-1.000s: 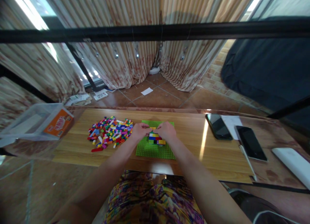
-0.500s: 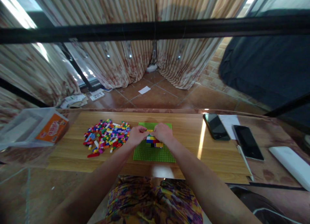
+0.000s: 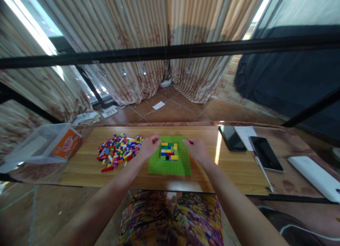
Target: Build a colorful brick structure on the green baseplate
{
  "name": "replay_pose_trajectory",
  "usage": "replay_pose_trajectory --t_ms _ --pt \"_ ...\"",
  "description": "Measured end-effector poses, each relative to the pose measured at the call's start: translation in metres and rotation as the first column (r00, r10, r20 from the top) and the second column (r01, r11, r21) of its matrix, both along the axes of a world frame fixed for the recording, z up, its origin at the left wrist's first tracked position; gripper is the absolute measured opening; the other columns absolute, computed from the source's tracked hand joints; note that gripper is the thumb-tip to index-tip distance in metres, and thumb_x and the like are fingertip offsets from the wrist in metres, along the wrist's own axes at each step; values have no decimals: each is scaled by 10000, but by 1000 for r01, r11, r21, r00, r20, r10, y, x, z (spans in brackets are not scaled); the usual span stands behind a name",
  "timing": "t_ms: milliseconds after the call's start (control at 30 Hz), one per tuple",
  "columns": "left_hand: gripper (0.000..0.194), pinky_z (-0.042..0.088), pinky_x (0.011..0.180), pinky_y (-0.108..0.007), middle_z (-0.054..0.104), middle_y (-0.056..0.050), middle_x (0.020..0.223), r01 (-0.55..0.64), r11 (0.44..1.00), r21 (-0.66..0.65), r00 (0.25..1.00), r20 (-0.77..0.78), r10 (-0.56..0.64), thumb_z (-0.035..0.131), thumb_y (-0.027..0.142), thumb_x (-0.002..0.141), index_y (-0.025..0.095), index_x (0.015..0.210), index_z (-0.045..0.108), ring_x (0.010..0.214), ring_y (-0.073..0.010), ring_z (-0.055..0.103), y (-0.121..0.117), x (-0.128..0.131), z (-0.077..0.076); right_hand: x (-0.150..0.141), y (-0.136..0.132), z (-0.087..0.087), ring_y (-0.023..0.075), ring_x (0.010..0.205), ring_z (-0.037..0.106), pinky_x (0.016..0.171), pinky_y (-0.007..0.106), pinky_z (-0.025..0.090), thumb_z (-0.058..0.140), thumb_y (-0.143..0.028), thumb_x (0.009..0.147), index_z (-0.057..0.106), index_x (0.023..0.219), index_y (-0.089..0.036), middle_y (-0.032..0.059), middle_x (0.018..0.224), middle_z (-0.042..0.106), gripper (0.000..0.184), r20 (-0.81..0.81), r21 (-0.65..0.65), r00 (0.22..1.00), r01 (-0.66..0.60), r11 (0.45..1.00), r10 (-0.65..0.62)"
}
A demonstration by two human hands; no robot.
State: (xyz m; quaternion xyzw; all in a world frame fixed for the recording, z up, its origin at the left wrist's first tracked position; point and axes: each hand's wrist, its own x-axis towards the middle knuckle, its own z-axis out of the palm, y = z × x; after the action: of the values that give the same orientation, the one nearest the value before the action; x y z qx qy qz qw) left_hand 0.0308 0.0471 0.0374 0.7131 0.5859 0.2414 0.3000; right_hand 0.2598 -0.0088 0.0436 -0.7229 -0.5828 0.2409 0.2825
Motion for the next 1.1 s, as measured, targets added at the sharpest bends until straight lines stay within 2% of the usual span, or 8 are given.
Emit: replay_pose_trajectory --t_ms 133,267,400,533,700,767,933,1100 --pt "250 460 983 -341 720 -73 1090 91 995 29 996 -19 -90 628 178 797 189 1029 720 1030 -203 644 -8 12 0 8 -34 -24 162 604 569 544 251 349 480 -556 817 703 684 -165 9 594 616 469 -58 -39 997 53 998 -55" --pt "195 489 942 -339 744 -64 989 128 992 12 991 -34 -128 623 160 789 190 937 746 971 -209 666 -9 17 -4 10 -55 -40 198 738 633 652 274 418 496 -515 827 744 791 -172 25 758 713 424 -110 -41 992 58 998 -62" --pt "192 495 936 -347 744 -61 965 128 991 25 991 -35 -127 624 152 785 188 931 743 954 -214 670 -9 17 -2 8 -62 -37 210 759 645 673 282 430 499 -502 834 752 796 -174 24 755 722 417 -136 -17 987 80 997 -82" --pt "304 474 976 -347 695 -88 1134 56 992 110 998 16 -58 574 167 838 173 1125 672 1038 -205 639 -22 10 4 -1 -67 -29 213 765 652 671 280 439 500 -511 838 751 803 -179 26 768 726 418 -177 3 981 81 997 -80" --pt "306 505 928 -316 684 -67 1114 -44 960 278 984 176 -6 525 216 882 195 1173 616 995 -172 644 -63 -29 6 -18 -79 -26 210 739 650 658 279 449 514 -533 832 738 762 -179 44 770 728 425 -251 2 965 74 997 -71" --pt "298 507 936 -327 685 -63 1112 -68 957 283 987 157 24 515 229 887 214 1167 616 1019 -181 641 -83 -54 -1 -25 -84 -28 215 753 650 667 285 454 532 -545 819 733 756 -183 53 787 732 418 -268 0 959 97 995 -94" --pt "252 535 876 -350 699 -66 1010 -211 943 257 977 47 206 512 230 870 217 1093 629 948 -200 657 -123 -112 -25 -48 -93 -28 231 796 652 700 310 477 561 -540 807 731 790 -195 73 837 735 385 -305 0 943 140 990 -134" --pt "236 534 854 -345 687 -55 987 -280 922 269 954 -27 298 518 208 862 225 1074 620 929 -197 649 -136 -135 -35 -72 -106 3 233 850 653 750 342 514 579 -525 828 720 832 -229 67 871 714 329 -317 122 948 3 993 36"
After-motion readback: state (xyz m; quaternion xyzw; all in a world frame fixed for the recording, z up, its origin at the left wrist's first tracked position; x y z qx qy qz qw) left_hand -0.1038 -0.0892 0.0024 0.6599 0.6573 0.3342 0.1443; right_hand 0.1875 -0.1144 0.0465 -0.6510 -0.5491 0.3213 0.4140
